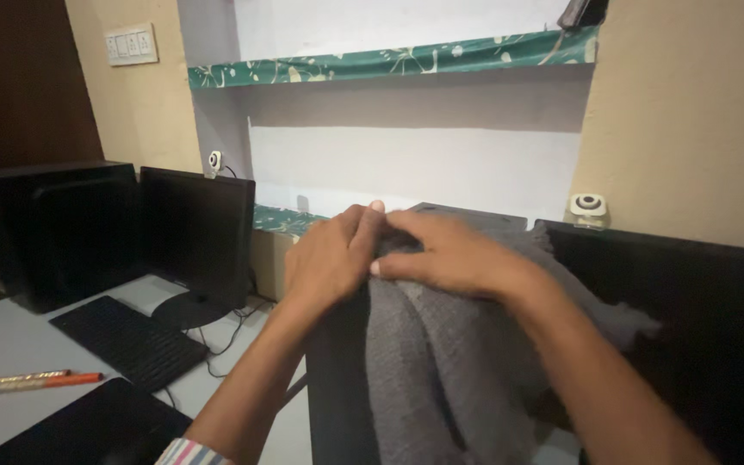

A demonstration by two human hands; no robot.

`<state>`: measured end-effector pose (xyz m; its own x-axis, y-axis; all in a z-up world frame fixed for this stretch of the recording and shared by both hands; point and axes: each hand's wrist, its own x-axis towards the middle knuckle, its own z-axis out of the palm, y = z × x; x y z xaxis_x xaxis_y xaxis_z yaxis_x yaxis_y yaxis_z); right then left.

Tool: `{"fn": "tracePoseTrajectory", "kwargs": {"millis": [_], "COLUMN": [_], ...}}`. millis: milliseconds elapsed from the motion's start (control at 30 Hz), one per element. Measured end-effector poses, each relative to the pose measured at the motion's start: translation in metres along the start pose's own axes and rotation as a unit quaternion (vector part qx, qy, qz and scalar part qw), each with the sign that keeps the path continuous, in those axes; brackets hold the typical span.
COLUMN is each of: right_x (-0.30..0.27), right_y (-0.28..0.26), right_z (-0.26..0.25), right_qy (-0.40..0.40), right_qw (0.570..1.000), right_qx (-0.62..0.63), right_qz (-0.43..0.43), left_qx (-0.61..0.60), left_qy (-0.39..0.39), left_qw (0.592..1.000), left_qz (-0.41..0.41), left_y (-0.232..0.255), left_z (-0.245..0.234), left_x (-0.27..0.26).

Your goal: The person wipes the exterior of a black computer tower with a gray cloth, covering the top, front, sides, and back. The person rotates the tower to access different surfaces and continues wiping until the entire exterior is covered.

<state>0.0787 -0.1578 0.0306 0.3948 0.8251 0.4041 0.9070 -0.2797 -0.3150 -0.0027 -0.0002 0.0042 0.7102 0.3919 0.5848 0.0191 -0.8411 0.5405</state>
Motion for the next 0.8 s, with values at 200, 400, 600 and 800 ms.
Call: {"fn": "tracePoseTrajectory", "kwargs": {"millis": [200, 400, 600, 800], "right_x": [-0.009, -0.037, -0.064, -0.053], "right_y": [-0.008, -0.042, -0.07, -0.073], "right_z": [-0.001, 0.0, -0.035, -0.051], "right_qy": [0.032, 0.11, 0.103, 0.211], "right_qw": [0.999, 0.993, 0.972, 0.782], "right_qx": [0.022, -0.004, 0.208, 0.569], "right_qz": [-0.016, -0.029, 0.047, -0.143], "left_qx": [-0.05, -0.133, -0.354, -0.511], "left_qy": [0.003, -0.013, 0.002, -0.107], "left_qw": [0.998, 0.988, 0.933, 0.853], "left_qz": [0.027, 0.079, 0.068, 0.03], "left_y": [-0.007, -0.015, -0.013, 0.017], "left_z": [-0.002, -0.001, -0.017, -0.03], "left_x": [-0.005, -0.001, -0.006, -0.037]}}
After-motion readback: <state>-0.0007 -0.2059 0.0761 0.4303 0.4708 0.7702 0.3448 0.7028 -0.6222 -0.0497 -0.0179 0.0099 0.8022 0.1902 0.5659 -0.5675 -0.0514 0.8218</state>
